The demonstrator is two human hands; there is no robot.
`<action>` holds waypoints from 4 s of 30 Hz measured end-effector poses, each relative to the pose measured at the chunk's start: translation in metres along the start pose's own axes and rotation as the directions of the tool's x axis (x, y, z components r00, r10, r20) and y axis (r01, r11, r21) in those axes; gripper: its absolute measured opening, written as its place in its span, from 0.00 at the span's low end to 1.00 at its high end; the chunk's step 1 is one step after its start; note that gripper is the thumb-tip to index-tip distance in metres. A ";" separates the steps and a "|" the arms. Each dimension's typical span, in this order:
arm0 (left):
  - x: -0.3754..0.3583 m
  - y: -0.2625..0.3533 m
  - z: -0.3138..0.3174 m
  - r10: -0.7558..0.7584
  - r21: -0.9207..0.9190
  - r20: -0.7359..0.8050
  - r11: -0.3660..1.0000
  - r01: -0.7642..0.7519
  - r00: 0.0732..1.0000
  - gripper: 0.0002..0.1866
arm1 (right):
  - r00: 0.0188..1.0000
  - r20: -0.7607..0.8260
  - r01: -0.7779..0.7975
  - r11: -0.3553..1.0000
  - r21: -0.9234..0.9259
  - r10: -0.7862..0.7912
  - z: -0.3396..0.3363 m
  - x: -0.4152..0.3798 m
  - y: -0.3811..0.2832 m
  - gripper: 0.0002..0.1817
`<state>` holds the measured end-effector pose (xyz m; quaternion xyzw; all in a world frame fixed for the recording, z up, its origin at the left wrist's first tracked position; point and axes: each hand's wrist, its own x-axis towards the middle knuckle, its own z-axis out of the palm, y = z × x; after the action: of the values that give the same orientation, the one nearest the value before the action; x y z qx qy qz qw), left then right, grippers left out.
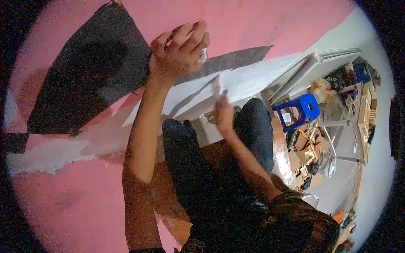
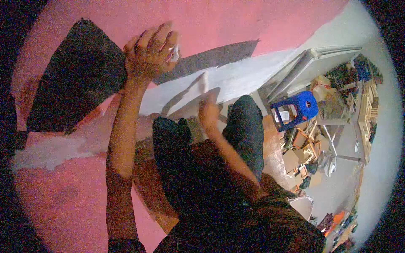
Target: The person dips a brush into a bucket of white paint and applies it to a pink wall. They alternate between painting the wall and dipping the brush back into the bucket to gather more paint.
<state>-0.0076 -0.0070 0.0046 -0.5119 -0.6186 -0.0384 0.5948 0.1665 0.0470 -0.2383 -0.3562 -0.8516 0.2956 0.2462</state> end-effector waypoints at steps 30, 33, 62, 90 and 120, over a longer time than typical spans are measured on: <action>-0.002 0.002 -0.004 -0.013 0.014 0.034 1.000 0.013 0.999 0.17 | 0.979 0.066 0.185 0.977 0.103 -0.192 -0.017 -0.022 -0.029 0.10; -0.003 0.002 -0.002 -0.019 0.007 0.029 1.000 0.019 0.999 0.16 | 0.934 0.268 0.198 0.967 0.163 -0.236 -0.027 -0.034 -0.047 0.11; -0.002 0.004 -0.001 -0.048 -0.013 0.018 0.999 0.048 0.999 0.14 | 0.919 0.326 0.211 0.975 0.069 -0.222 -0.040 -0.030 -0.042 0.12; -0.007 0.003 0.009 -0.015 -0.088 0.049 0.996 0.019 0.999 0.15 | 0.851 0.462 0.328 0.940 -0.098 -0.249 -0.032 0.003 0.029 0.21; -0.005 0.006 0.005 -0.041 0.009 0.028 0.999 0.041 0.999 0.15 | 0.982 0.181 -0.045 0.995 -0.092 0.061 -0.058 0.042 0.058 0.13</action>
<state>-0.0077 -0.0038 -0.0039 -0.4971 -0.6374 -0.0405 0.5873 0.2040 0.1307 -0.2280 -0.3605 -0.8729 0.2961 0.1428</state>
